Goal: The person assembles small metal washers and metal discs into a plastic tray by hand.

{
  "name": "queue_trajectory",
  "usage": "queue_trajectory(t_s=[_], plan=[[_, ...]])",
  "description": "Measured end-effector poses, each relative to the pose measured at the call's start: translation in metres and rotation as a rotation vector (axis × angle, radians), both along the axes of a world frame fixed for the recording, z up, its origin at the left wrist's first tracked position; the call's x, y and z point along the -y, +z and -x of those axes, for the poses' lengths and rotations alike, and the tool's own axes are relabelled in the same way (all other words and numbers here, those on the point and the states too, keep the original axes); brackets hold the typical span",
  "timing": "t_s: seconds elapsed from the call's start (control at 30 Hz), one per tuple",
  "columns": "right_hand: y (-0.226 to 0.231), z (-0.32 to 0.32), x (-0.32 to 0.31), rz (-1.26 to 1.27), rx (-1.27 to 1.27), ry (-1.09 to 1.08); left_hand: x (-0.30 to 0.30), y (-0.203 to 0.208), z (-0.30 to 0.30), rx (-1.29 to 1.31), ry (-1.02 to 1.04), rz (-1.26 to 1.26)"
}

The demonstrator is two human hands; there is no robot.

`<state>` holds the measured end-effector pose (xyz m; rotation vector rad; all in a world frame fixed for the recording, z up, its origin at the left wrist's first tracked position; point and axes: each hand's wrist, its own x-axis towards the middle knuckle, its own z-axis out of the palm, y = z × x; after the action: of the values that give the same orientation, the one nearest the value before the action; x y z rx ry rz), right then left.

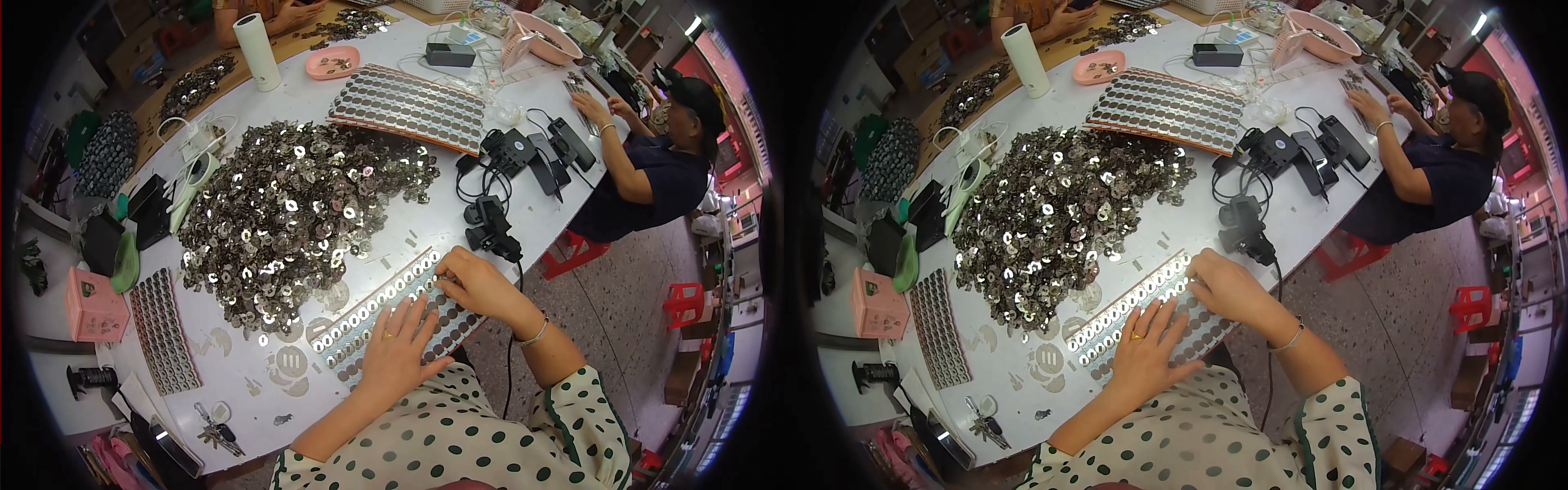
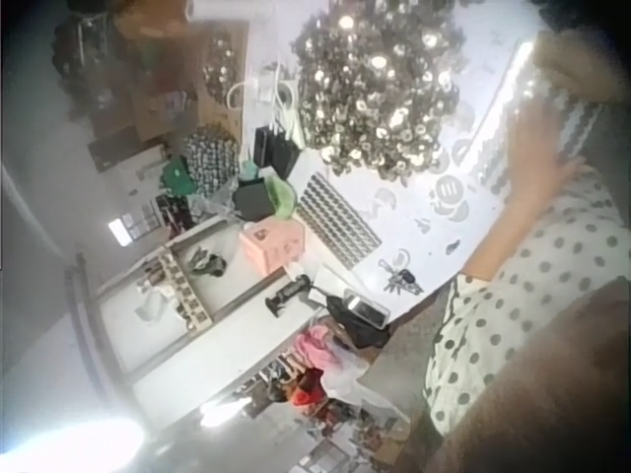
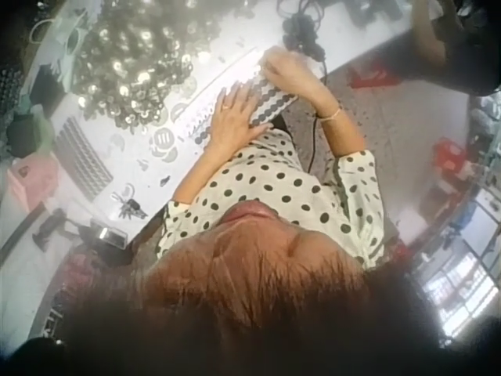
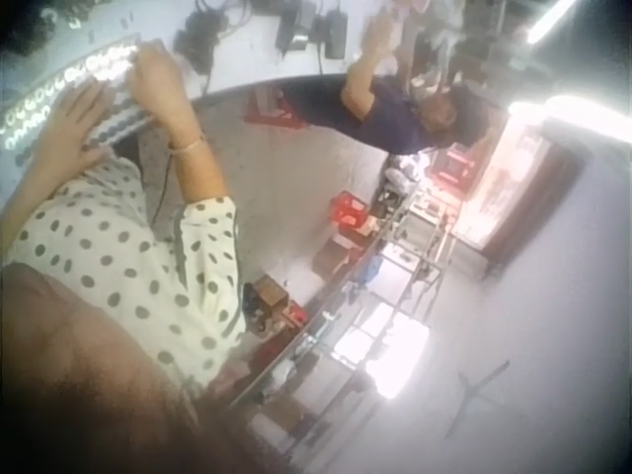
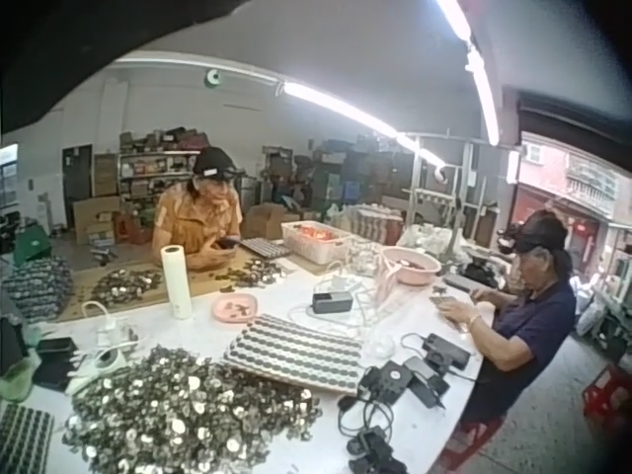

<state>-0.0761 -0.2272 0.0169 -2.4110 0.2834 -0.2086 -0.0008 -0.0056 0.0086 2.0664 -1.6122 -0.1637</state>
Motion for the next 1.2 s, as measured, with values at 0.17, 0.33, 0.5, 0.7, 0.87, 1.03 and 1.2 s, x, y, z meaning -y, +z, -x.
queue_trajectory(t_s=[0.17, 0.33, 0.5, 0.7, 0.87, 1.03, 1.2], plan=[[0.059, -0.034, 0.033, 0.13, 0.193, 0.0, 0.0, 0.002, -0.003, 0.004, 0.003, -0.029], [0.107, -0.135, 0.15, -0.119, 0.236, -0.242, 0.004, 0.006, -0.002, -0.003, -0.03, -0.032], [0.092, -0.254, 0.24, -0.355, 0.277, -0.426, 0.002, 0.01, -0.009, -0.041, -0.029, -0.117], [0.075, -0.33, 0.288, -0.516, 0.262, -0.607, 0.0, -0.009, -0.011, -0.035, -0.031, -0.202], [0.06, -0.36, 0.308, -0.522, 0.281, -0.748, 0.007, -0.016, -0.013, 0.005, -0.004, -0.137], [0.097, -0.361, 0.264, -0.558, 0.359, -0.288, 0.007, -0.006, -0.019, 0.028, 0.051, -0.142], [0.169, -0.24, 0.248, -0.253, 0.567, -0.265, 0.013, 0.004, -0.018, -0.05, 0.011, -0.119]])
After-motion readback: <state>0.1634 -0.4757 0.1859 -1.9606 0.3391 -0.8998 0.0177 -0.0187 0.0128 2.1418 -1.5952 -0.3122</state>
